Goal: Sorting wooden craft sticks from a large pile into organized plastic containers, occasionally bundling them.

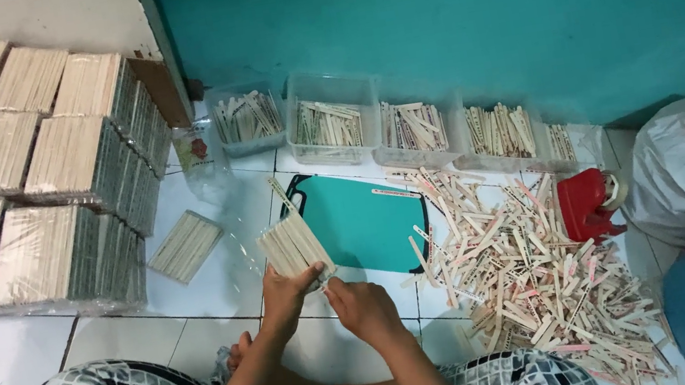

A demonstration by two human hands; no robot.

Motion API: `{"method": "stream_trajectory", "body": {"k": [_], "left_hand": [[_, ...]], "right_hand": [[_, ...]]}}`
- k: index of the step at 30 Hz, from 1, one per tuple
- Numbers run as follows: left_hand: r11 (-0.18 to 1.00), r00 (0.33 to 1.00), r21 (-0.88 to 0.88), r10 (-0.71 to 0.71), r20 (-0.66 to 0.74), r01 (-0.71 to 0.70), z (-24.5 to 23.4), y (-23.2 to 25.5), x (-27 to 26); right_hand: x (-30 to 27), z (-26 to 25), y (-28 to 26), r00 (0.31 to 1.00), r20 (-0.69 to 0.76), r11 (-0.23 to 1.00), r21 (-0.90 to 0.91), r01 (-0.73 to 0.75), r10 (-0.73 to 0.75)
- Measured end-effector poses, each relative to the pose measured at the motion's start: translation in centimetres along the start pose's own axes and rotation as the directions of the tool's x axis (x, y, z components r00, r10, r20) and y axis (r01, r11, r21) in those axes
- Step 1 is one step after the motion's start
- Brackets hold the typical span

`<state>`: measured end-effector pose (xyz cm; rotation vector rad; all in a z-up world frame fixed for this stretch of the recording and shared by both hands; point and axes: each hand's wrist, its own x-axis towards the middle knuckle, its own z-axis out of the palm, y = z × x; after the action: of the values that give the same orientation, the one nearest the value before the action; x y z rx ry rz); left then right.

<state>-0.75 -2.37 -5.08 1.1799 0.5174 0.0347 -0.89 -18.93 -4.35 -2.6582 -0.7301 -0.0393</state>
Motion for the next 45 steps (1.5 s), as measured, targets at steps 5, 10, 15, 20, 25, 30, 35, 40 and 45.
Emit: {"method": "stream_trajectory", "body": {"k": [5,10,15,20,25,30,35,40,45], "left_hand": [[1.000,0.999,0.001,0.031,-0.042,-0.031,0.4,-1.2,0.2],[0.999,0.998,-0.015,0.032,-0.047,-0.033,0.7,-1.8,-0.2],[0.996,0.983,-0.033,-0.089,-0.163,0.084,0.0,-2.9,0.4],[0.968,0.970,-0.242,-0.125,-0.211,0.072,-1.0,-0.4,1.7],[0.995,0.995,-0.098,-0.014,-0.099,0.004,0.0,-1.7,0.4],[0.956,0.989,-0.269,-0.136,-0.057,0.116,-0.1,-1.6,0.6],[0.955,0.981,-0.238,-0.190,-0.044,0.175,0.7,-1.8,0.3],[0.909,0.968,-0.333,-0.242,0.065,0.249,2.2,-2.6,-1.2],[0.934,0.917,-0.108,-0.305,0.258,0.341,3.7,-2.9,-2.9]], "right_hand": [[0.3,-0.5,-0.4,0.988,0.076,0.990,-0.035,-0.135,0.137],[0.1,0.1,-2.8,0.943,0.176,0.958,-0.007,-0.285,0.282],[-0.1,3.8,0.4,0.949,0.197,0.886,0.352,-0.303,0.247],[0.4,-3.6,-0.5,0.843,0.443,0.715,0.479,-0.510,0.305],[0.0,1.2,0.2,0.906,0.292,0.763,0.493,-0.418,0.308],[-0.2,2.1,-0.8,0.975,0.030,0.836,0.508,-0.206,0.222],[0.6,0.0,-1.3,0.879,-0.100,0.619,0.747,-0.243,0.466],[1.0,0.4,-1.2,0.801,-0.359,0.602,0.799,-0.003,0.480],[1.4,1.6,-0.7,0.728,-0.531,0.680,0.723,0.124,0.433]]}}
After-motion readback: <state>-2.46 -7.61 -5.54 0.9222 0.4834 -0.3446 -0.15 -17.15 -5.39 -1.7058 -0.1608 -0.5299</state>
